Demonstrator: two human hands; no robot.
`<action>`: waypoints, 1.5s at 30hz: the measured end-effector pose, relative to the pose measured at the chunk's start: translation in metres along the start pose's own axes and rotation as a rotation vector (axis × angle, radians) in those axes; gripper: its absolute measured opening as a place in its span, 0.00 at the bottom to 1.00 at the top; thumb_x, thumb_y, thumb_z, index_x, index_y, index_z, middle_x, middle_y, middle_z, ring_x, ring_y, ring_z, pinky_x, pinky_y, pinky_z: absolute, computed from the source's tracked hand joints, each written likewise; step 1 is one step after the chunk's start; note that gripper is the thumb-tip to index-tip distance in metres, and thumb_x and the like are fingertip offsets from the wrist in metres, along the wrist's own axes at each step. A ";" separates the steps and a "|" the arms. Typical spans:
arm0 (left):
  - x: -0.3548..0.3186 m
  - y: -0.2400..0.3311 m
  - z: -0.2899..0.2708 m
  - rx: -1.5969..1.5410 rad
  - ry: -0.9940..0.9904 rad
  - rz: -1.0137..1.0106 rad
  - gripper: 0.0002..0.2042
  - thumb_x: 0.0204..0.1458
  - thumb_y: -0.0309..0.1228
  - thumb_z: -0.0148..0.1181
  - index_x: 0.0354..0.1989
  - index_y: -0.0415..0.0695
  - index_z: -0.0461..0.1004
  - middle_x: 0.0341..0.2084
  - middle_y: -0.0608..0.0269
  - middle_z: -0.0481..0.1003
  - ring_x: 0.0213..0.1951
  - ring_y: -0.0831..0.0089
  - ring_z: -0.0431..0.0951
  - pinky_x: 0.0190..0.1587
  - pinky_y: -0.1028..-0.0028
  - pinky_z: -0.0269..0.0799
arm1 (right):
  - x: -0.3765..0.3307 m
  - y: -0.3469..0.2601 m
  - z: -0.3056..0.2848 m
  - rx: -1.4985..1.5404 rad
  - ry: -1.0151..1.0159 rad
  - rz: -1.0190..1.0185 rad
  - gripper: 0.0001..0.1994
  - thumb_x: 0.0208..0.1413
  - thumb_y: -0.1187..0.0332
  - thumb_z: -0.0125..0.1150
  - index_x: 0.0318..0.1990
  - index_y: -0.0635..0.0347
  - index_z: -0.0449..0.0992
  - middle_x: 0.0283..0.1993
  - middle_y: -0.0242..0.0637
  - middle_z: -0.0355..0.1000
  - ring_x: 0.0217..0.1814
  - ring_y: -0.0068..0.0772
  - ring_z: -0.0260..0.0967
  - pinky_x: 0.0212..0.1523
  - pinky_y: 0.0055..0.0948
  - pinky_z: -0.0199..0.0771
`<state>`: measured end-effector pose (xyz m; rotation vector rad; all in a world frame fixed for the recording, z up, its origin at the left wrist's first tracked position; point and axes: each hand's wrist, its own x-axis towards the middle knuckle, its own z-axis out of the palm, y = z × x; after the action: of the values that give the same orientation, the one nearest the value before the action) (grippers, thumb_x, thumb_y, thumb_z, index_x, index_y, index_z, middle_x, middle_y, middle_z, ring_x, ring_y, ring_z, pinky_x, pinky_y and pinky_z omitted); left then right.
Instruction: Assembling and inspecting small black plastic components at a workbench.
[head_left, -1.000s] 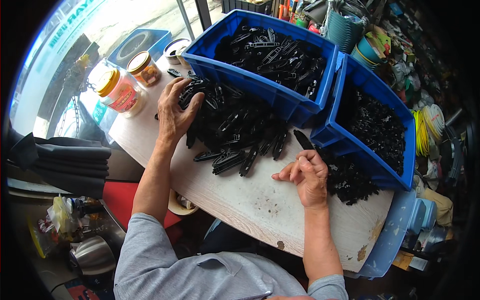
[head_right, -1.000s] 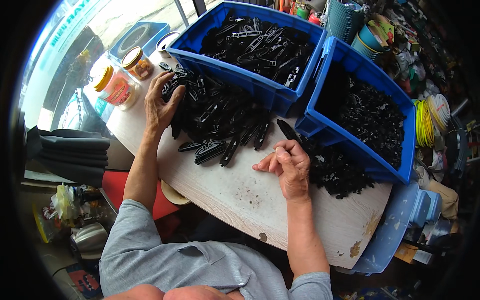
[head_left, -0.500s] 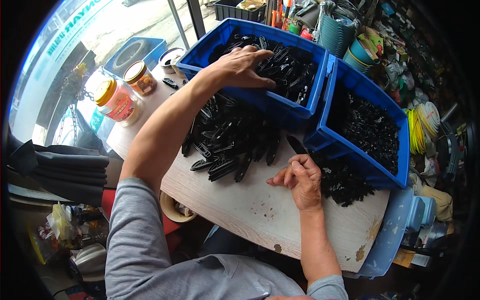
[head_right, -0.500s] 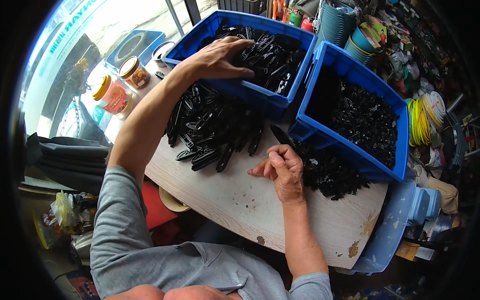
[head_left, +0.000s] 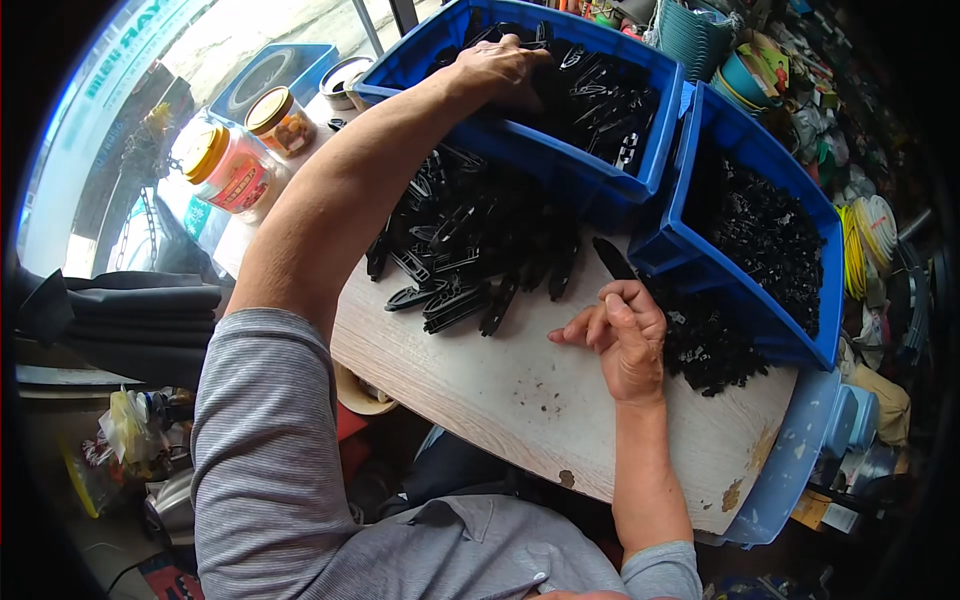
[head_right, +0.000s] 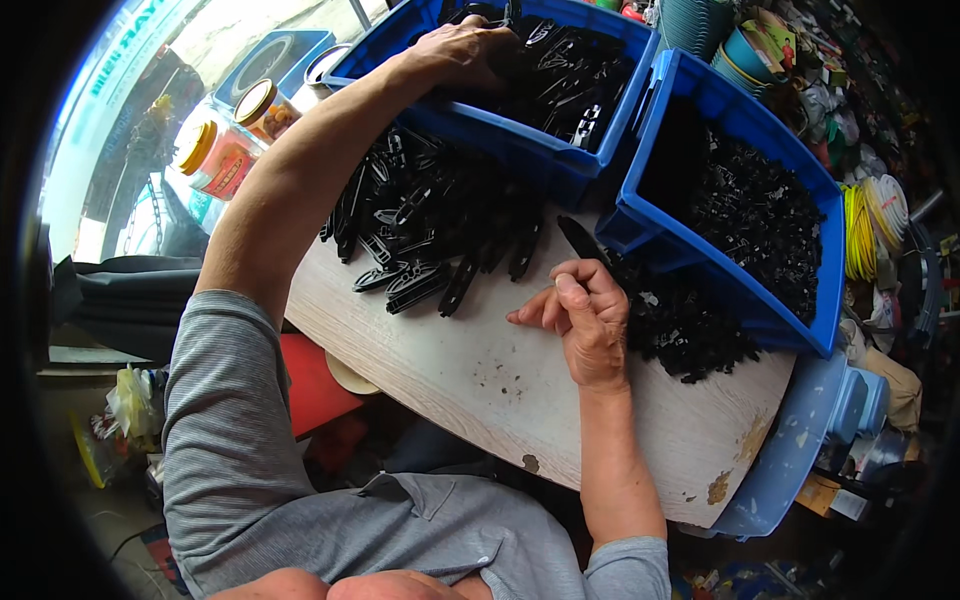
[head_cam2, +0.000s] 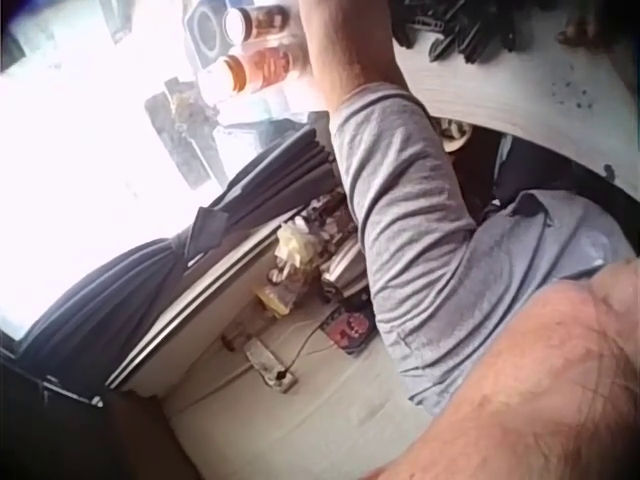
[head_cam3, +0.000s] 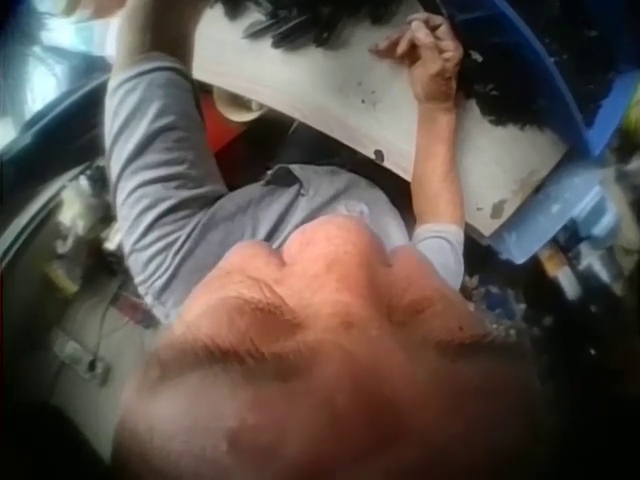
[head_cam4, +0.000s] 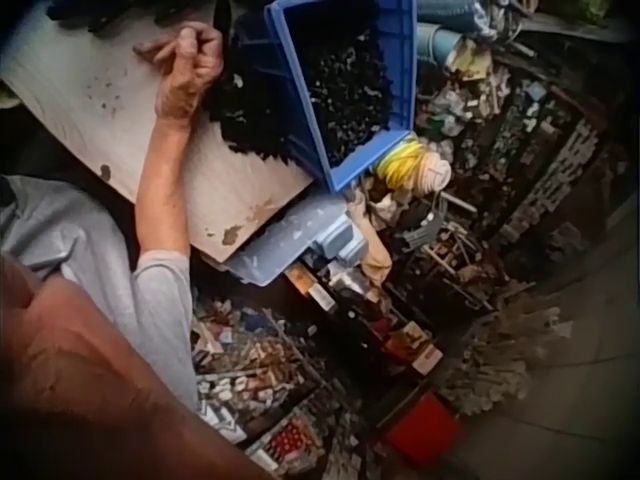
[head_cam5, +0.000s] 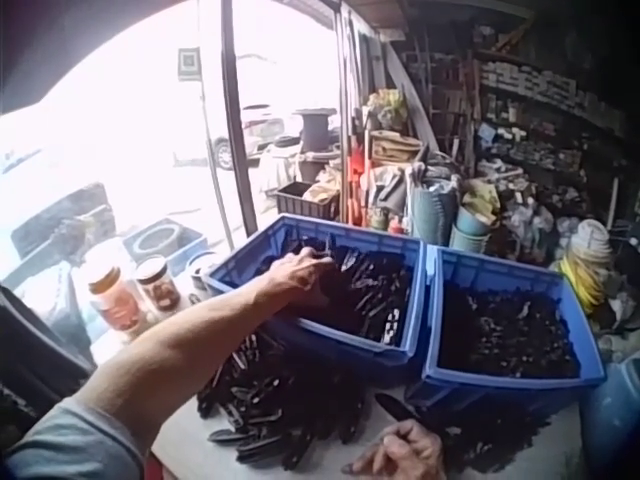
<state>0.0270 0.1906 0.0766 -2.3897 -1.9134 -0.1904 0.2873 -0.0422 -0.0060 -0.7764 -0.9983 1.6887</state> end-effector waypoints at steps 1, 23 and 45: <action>0.000 -0.002 0.000 0.002 -0.001 0.000 0.37 0.42 0.49 0.70 0.65 0.67 0.67 0.59 0.48 0.68 0.60 0.51 0.72 0.59 0.56 0.71 | 0.000 0.001 0.001 0.002 -0.002 0.002 0.10 0.66 0.63 0.53 0.43 0.61 0.70 0.19 0.33 0.67 0.28 0.31 0.75 0.38 0.51 0.85; -0.026 -0.015 -0.037 -0.402 0.536 0.059 0.30 0.42 0.45 0.70 0.54 0.45 0.75 0.41 0.47 0.76 0.46 0.53 0.79 0.51 0.60 0.75 | -0.001 -0.001 0.002 0.018 0.001 -0.013 0.07 0.63 0.66 0.55 0.43 0.60 0.72 0.19 0.32 0.68 0.27 0.33 0.76 0.36 0.52 0.85; -0.205 0.034 0.024 -0.304 0.594 -0.045 0.32 0.41 0.40 0.75 0.58 0.53 0.73 0.62 0.45 0.64 0.65 0.45 0.62 0.64 0.52 0.60 | 0.001 0.002 0.000 0.030 -0.016 -0.004 0.09 0.65 0.65 0.54 0.44 0.61 0.70 0.20 0.33 0.68 0.28 0.33 0.75 0.38 0.51 0.85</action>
<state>0.0172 -0.0114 0.0241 -2.0971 -1.7326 -1.1216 0.2859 -0.0419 -0.0075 -0.7423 -0.9825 1.7048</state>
